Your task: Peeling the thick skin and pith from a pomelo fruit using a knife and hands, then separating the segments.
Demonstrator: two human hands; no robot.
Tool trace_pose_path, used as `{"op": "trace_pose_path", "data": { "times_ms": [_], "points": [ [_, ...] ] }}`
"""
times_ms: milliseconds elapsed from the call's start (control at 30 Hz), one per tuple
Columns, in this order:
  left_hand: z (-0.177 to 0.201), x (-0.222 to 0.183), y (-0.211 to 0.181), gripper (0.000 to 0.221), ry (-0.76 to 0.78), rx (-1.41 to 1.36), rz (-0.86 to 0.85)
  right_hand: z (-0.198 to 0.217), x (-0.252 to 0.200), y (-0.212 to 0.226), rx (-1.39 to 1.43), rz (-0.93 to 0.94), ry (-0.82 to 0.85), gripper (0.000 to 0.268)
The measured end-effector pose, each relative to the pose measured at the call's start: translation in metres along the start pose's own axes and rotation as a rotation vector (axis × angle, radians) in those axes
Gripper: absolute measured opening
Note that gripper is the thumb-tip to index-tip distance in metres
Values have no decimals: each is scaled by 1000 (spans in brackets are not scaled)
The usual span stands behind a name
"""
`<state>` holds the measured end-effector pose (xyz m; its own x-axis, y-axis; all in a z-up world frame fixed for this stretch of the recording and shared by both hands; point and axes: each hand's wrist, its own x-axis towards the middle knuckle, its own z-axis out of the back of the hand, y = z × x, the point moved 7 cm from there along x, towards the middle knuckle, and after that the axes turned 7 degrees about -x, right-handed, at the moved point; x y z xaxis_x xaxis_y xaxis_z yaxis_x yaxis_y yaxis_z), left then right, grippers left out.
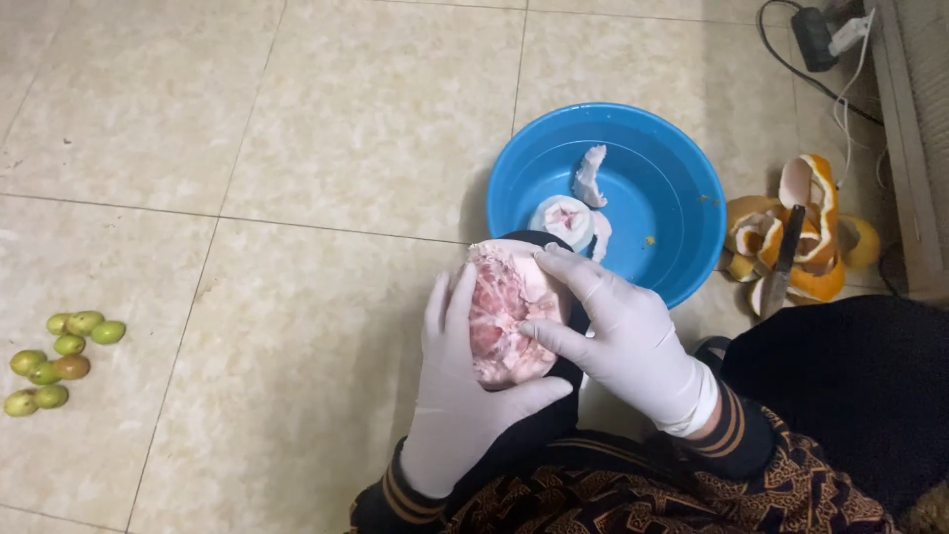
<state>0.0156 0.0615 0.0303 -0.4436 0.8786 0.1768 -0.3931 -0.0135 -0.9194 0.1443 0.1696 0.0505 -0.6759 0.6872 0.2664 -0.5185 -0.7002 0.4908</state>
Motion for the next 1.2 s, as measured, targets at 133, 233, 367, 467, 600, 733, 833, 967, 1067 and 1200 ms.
{"op": "trace_pose_path", "data": {
  "times_ms": [133,233,367,467,600,733,833,967,1067,1200],
  "points": [
    [-3,3,5,104,-111,-37,-35,4,-6,16,-227,299,-144,55],
    [-2,5,5,85,-132,-53,84,3,-5,15,-200,399,-244,45],
    [-3,7,1,81,-135,-73,78,0,1,8,-173,469,-318,40],
    [1,7,1,77,-181,-78,18,1,9,2,-10,421,-332,24],
    [1,8,4,74,-173,-126,62,-7,16,-18,248,219,-283,12],
    [1,9,10,74,-177,-152,95,-27,17,-46,478,-24,-220,15],
    [1,7,16,73,-183,-184,58,-50,20,-79,581,-215,-234,19],
    [9,1,27,75,-144,-319,145,-65,17,-88,813,-377,-108,24],
    [15,0,30,81,-83,-487,229,-43,18,-69,930,-452,11,26],
    [20,7,44,90,-60,-602,358,-53,10,-45,992,-409,294,69]
  ]
}}
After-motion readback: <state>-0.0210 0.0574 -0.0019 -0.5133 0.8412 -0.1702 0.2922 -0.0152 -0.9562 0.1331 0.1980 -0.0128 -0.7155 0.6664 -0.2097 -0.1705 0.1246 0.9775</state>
